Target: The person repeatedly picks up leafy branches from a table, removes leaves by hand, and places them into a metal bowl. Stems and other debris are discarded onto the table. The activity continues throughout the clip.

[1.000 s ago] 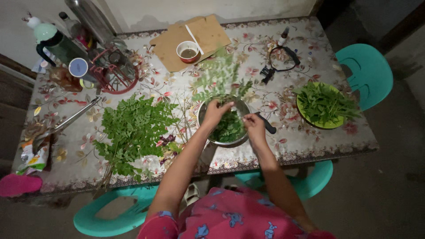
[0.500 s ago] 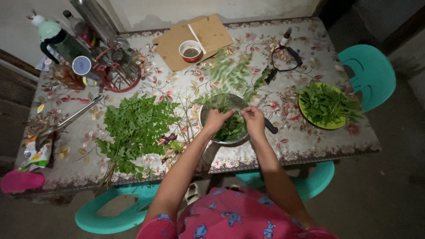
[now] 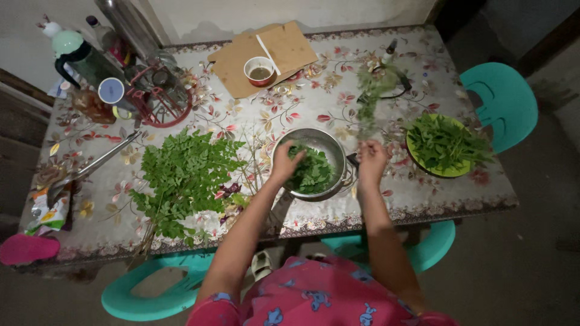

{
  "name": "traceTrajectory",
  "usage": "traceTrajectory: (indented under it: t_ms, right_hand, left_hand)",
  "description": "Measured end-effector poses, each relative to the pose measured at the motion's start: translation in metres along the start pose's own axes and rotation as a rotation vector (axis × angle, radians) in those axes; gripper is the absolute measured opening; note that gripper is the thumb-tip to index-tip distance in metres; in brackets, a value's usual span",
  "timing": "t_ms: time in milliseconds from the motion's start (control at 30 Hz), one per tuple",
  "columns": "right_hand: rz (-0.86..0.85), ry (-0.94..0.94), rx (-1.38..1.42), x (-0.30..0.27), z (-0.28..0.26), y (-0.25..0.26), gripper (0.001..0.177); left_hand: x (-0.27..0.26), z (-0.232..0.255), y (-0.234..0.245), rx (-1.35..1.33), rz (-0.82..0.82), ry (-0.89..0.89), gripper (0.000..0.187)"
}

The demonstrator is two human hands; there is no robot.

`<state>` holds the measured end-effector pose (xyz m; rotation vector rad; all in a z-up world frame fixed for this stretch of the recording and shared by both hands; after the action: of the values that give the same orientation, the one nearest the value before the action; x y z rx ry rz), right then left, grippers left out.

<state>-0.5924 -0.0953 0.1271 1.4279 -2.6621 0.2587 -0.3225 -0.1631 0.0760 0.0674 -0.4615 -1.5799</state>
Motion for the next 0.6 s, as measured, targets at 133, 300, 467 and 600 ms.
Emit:
traceTrajectory:
  t_ms: [133,300,467,600]
  right_hand:
    - [-0.068,-0.054,0.031,-0.012,0.017,-0.009,0.007]
    - [-0.160,0.013,0.042,-0.016,0.026,-0.018,0.019]
    - [-0.264,-0.090,0.012,-0.033,0.033,-0.039,0.023]
    - [-0.390,-0.028,0.010,-0.048,0.027,-0.063,0.023]
  left_hand:
    - [-0.001,-0.005,-0.014,0.074,-0.160,0.038,0.060]
    - [0.001,0.015,-0.007,0.031,-0.266,0.163,0.065]
    - [-0.011,0.043,-0.012,-0.296,-0.389,0.532,0.068]
    - [-0.020,0.067,-0.019,-0.556,-0.337,0.558,0.046]
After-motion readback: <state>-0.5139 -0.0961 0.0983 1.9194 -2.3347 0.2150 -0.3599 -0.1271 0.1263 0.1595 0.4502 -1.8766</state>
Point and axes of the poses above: each hand's wrist, its own x-axis towards the middle knuckle, its own y-axis out of the back of the hand, z = x × y, the point moved 5 cm from there along x, towards the middle knuckle, and after that the axes turned 6 degrees about y, right-handed, at the moved point
